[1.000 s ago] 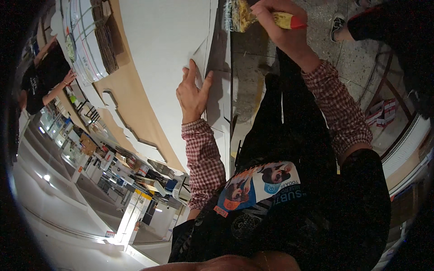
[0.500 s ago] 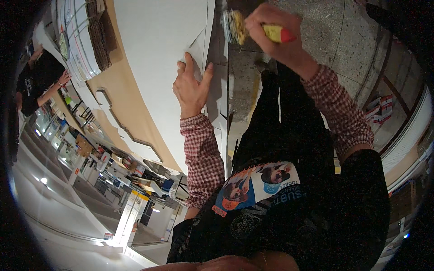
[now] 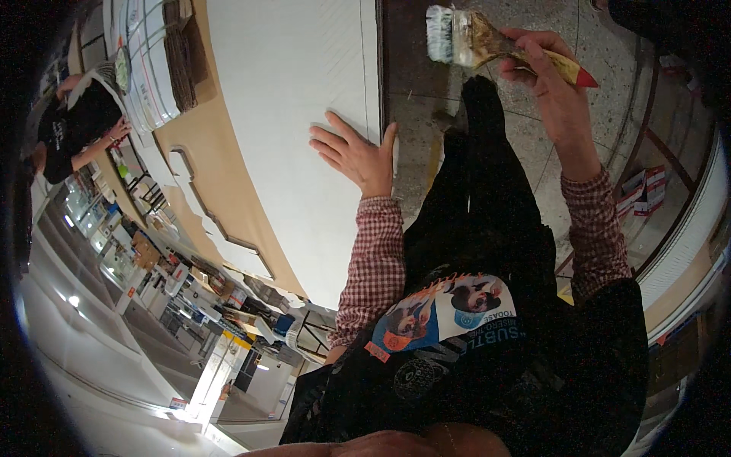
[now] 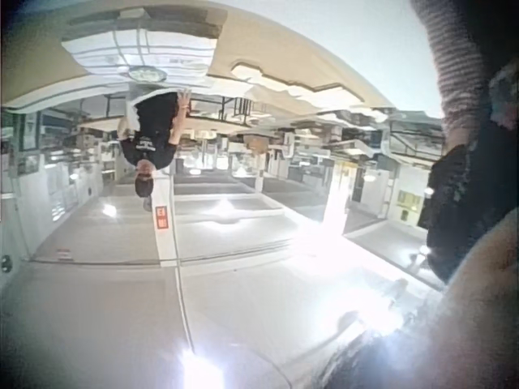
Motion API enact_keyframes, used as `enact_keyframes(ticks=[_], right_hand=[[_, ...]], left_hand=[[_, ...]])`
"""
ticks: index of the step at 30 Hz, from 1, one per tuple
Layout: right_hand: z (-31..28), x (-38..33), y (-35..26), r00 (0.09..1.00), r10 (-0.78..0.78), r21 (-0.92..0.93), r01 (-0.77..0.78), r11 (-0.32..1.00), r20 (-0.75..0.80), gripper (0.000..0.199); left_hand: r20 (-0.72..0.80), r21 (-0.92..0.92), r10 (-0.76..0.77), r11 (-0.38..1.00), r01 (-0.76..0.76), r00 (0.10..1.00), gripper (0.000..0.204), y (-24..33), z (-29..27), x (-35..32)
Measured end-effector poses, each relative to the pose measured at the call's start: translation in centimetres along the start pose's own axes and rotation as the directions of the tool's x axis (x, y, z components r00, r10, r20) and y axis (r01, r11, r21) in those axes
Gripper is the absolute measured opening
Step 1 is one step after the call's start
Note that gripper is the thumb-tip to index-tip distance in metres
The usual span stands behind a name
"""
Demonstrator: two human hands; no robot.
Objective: The person applies a white adhesive substance to the grooved surface of a long, white, ribbed panel using a paintbrush. They repeatedly dip the brush into a foil-covered container to reload the adhesive and spread it evenly across the panel's ridges. The person works at a table in a workshop environment.
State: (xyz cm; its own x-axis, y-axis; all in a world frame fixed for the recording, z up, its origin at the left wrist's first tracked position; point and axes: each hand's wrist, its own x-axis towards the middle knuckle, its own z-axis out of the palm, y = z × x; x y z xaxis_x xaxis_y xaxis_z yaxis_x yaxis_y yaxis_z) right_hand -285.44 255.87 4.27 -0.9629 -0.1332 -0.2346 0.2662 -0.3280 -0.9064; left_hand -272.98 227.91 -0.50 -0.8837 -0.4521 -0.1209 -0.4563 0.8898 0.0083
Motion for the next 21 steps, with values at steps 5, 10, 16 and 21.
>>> enact_keyframes(ticks=[5,10,16,21], right_hand=[[-0.7,-0.7,0.5,0.987,-0.128,0.145,0.113,0.983,0.097,0.020],[1.1,-1.1,2.5,0.936,-0.291,-0.139,0.321,0.937,0.200,0.018],[4.1,0.6,2.6,0.882,-0.370,-0.353,0.459,0.815,0.294,0.017],[5.2,3.7,2.4,0.818,-0.403,-0.374,0.554,0.744,0.409,0.015]], left_hand=[[0.059,-0.068,0.094,0.994,-0.090,0.994,0.101,-1.1,-2.1,0.4],[0.115,-0.201,0.213,0.962,-0.187,0.970,0.084,-2.8,-4.7,1.8],[0.177,-0.307,0.257,0.932,-0.195,0.950,0.074,-4.0,-5.6,3.0],[0.161,-0.217,0.330,0.931,-0.293,0.930,0.072,-4.3,-6.2,3.7]])
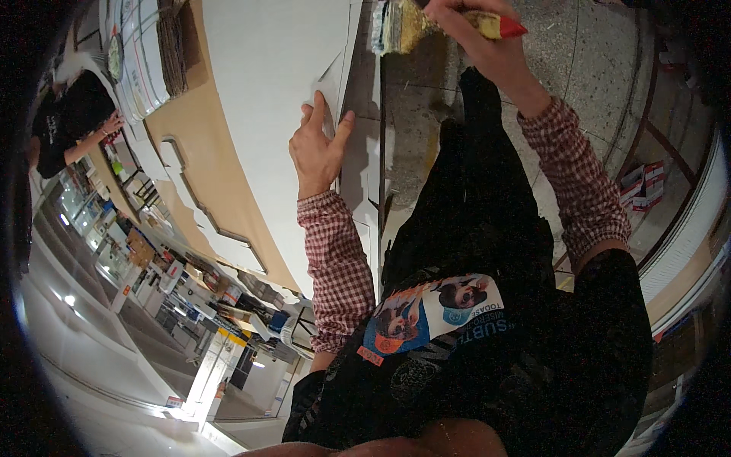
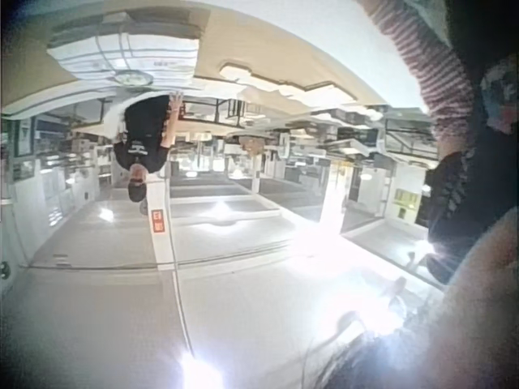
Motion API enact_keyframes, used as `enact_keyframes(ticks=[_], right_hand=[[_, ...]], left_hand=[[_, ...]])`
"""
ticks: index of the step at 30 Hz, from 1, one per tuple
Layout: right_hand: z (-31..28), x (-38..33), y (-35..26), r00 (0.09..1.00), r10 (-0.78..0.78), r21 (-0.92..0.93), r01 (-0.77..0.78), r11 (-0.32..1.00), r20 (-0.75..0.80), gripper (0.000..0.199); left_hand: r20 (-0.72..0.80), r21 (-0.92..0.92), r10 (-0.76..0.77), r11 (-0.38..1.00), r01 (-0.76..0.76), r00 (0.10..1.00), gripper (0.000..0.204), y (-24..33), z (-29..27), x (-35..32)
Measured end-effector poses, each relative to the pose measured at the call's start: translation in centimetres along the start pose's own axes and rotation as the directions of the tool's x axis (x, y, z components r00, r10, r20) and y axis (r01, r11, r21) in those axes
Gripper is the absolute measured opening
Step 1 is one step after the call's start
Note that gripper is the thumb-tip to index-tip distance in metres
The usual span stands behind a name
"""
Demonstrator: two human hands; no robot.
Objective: The person applies a white adhesive substance to the grooved surface of a long, white, ribbed panel using a paintbrush. They repeatedly dip the brush into a foil-covered container to reload the adhesive and spread it evenly across the panel's ridges. The person works at a table in a workshop environment.
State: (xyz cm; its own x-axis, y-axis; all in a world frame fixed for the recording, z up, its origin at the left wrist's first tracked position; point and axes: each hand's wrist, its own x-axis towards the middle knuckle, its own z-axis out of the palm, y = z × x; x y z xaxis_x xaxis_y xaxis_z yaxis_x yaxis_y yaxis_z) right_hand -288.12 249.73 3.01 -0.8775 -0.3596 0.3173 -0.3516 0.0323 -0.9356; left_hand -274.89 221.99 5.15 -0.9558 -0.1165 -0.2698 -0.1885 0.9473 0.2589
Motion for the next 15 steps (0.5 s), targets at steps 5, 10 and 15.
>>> enact_keyframes(ticks=[5,10,15], right_hand=[[1.8,0.6,0.6,1.000,0.010,0.099,-0.010,0.995,0.005,0.017],[1.7,-1.3,0.2,0.989,0.065,0.088,-0.077,0.993,0.133,0.016],[1.3,0.7,1.0,1.000,-0.014,0.037,0.014,0.999,0.007,0.014]], left_hand=[[0.028,-0.006,-0.025,1.000,0.025,0.999,0.072,0.0,-0.4,0.0],[-0.008,0.007,0.010,1.000,-0.010,1.000,0.072,0.0,-0.1,0.0],[0.034,-0.024,-0.040,0.999,0.041,0.999,0.070,0.4,-0.7,-0.1]])
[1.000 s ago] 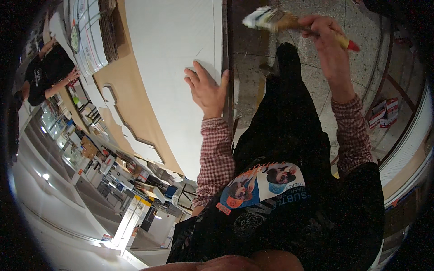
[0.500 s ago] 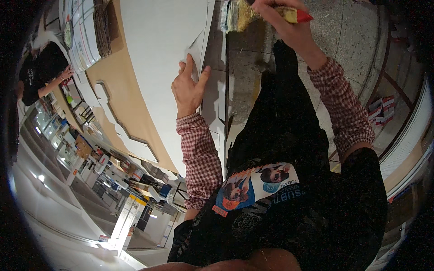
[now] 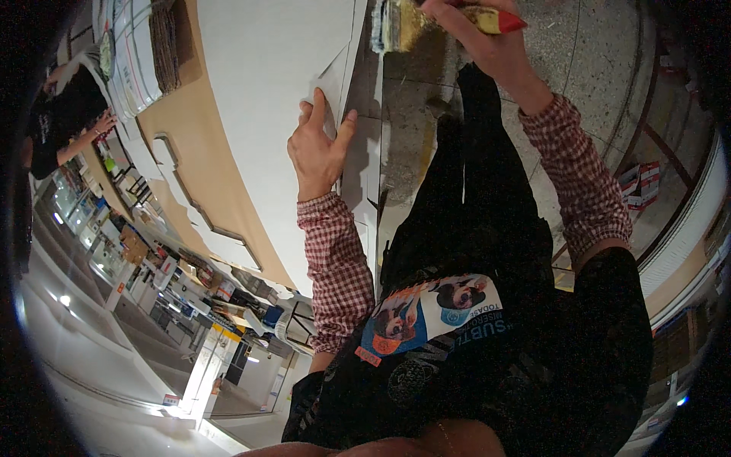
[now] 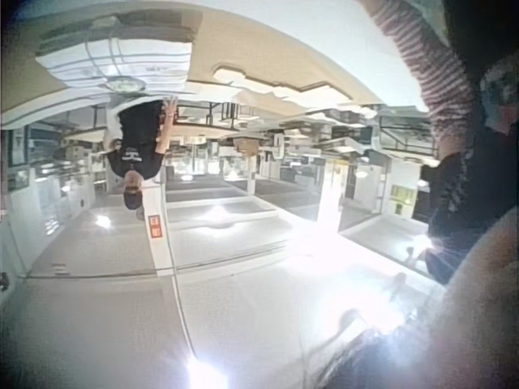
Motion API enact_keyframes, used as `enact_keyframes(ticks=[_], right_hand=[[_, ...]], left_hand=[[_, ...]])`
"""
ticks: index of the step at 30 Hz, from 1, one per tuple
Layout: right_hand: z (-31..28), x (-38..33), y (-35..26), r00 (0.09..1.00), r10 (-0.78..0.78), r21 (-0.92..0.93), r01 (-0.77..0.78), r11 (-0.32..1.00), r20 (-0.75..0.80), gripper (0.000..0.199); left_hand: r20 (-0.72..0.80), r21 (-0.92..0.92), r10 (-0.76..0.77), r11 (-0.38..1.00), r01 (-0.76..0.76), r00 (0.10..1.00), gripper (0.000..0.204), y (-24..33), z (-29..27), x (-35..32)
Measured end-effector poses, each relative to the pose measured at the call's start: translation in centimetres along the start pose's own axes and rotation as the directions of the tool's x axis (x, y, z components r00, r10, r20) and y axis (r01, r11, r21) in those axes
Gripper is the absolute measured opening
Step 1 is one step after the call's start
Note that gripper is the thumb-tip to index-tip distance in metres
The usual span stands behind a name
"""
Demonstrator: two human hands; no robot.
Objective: The person applies a white adhesive substance to the grooved surface of a long, white, ribbed panel using a paintbrush. They repeatedly dip the brush into a foil-covered container to reload the adhesive and spread it evenly across the panel's ridges. The person works at a table in a workshop environment.
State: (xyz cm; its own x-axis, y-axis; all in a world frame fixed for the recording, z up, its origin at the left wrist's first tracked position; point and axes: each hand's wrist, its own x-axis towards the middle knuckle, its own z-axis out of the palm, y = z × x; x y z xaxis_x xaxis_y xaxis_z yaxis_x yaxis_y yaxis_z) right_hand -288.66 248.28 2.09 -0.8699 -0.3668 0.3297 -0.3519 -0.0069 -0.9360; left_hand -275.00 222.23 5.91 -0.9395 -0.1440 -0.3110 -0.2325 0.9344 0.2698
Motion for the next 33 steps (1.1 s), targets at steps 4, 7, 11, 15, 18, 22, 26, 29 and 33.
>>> enact_keyframes(ticks=[4,7,11,15,18,22,26,29,33], right_hand=[[1.1,-1.8,-0.3,0.985,0.137,0.030,-0.140,0.990,0.102,0.011],[2.2,-3.8,-1.2,0.990,0.083,0.119,-0.097,0.988,0.115,0.009],[1.3,-5.1,-2.9,0.984,0.154,0.103,-0.163,0.981,0.086,0.011],[0.3,-5.4,-3.1,0.991,0.131,0.059,-0.133,0.989,0.034,0.012],[0.3,-6.0,-2.5,0.990,0.138,0.040,-0.139,0.990,0.030,0.012],[1.3,-6.2,-2.5,0.997,0.070,-0.006,-0.070,0.998,0.033,0.010],[2.1,-4.9,-2.4,0.998,0.058,0.003,-0.058,0.998,0.011,0.013],[2.7,-4.1,-1.5,1.000,0.015,-0.022,-0.015,1.000,-0.006,0.014],[4.6,-6.1,-1.6,0.999,-0.039,0.016,0.038,0.999,0.025,0.003]], left_hand=[[-0.036,-0.015,0.038,0.999,-0.039,0.999,0.073,-0.4,0.6,0.0],[-0.075,0.042,0.056,0.998,-0.053,0.996,0.075,-0.5,1.4,0.0],[-0.081,0.085,-0.056,0.994,0.063,0.995,0.084,0.8,2.3,-0.4],[-0.304,0.019,-0.130,0.990,0.142,0.944,0.101,1.5,7.0,-2.3],[-0.224,0.124,-0.290,0.938,0.323,0.930,0.114,0.6,8.7,-5.6],[-0.087,0.121,-0.203,0.970,0.212,0.975,0.102,-1.1,6.3,-7.1],[-0.003,-0.036,-0.126,0.991,0.125,0.992,0.083,-2.5,2.3,-6.9],[0.020,-0.074,-0.082,0.994,0.084,0.996,0.075,-3.2,1.5,-6.4],[0.069,-0.142,-0.077,0.986,0.087,0.995,0.074,-3.3,0.8,-6.1]])
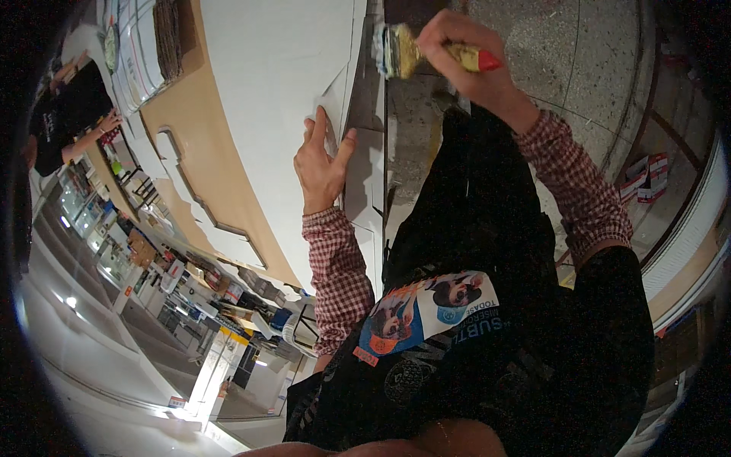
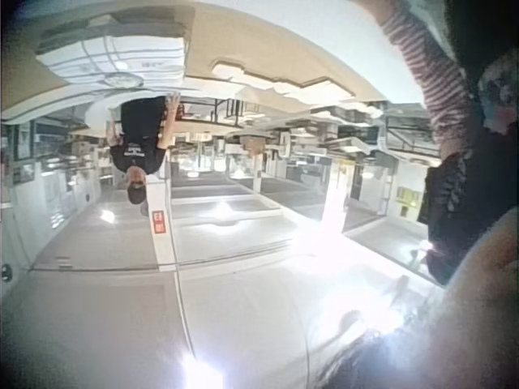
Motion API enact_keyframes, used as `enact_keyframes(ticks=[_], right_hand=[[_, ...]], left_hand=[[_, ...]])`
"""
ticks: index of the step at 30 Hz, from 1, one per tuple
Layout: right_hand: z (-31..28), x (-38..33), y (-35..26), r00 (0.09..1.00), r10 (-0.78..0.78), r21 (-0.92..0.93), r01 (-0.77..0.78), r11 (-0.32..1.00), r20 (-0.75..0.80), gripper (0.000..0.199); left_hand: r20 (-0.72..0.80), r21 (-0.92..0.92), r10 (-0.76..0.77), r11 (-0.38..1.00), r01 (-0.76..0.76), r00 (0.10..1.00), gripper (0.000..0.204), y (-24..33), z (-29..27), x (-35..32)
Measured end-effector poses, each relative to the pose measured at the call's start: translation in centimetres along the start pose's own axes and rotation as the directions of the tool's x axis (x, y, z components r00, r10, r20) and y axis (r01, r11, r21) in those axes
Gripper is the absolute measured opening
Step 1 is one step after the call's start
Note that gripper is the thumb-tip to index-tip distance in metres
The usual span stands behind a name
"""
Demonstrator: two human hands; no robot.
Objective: The person applies a white adhesive substance to the grooved surface of a long, white, ribbed panel using a paintbrush. They repeatedly dip the brush into a foil-covered container to reload the adhesive and spread it evenly across the panel's ridges. The person works at a table in a workshop environment.
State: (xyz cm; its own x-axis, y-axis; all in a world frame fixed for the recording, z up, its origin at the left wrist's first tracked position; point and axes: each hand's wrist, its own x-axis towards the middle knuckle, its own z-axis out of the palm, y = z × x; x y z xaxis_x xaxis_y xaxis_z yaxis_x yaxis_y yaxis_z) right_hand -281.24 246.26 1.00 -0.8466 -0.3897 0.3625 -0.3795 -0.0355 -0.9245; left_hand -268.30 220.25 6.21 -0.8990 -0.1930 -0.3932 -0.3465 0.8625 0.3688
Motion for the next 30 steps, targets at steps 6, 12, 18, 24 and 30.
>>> enact_keyframes(ticks=[6,12,18,24,30], right_hand=[[0.6,-1.5,-2.5,0.997,0.078,0.092,-0.079,0.993,0.007,0.010],[1.1,-0.1,-1.4,0.996,0.084,-0.018,-0.083,0.996,0.032,0.008],[2.7,-3.7,-2.9,0.986,0.130,0.120,-0.142,0.983,0.104,0.008],[1.2,-5.3,-4.8,0.977,0.212,0.047,-0.212,0.976,0.011,0.009],[2.3,-6.4,-4.4,0.988,0.157,0.006,-0.157,0.988,0.004,0.009]], left_hand=[[-0.043,0.038,0.039,0.999,-0.038,0.998,0.075,-0.5,0.5,-0.2],[-0.070,0.125,0.051,0.991,-0.042,0.996,0.075,-0.3,0.7,-0.1],[-0.104,0.197,0.045,0.980,-0.024,0.994,0.085,-0.4,2.1,-0.1],[-0.388,0.248,-0.034,0.959,0.139,0.921,0.109,-0.7,8.2,-2.1],[-0.256,0.241,-0.092,0.958,0.155,0.962,0.112,-3.1,7.9,-7.0]])
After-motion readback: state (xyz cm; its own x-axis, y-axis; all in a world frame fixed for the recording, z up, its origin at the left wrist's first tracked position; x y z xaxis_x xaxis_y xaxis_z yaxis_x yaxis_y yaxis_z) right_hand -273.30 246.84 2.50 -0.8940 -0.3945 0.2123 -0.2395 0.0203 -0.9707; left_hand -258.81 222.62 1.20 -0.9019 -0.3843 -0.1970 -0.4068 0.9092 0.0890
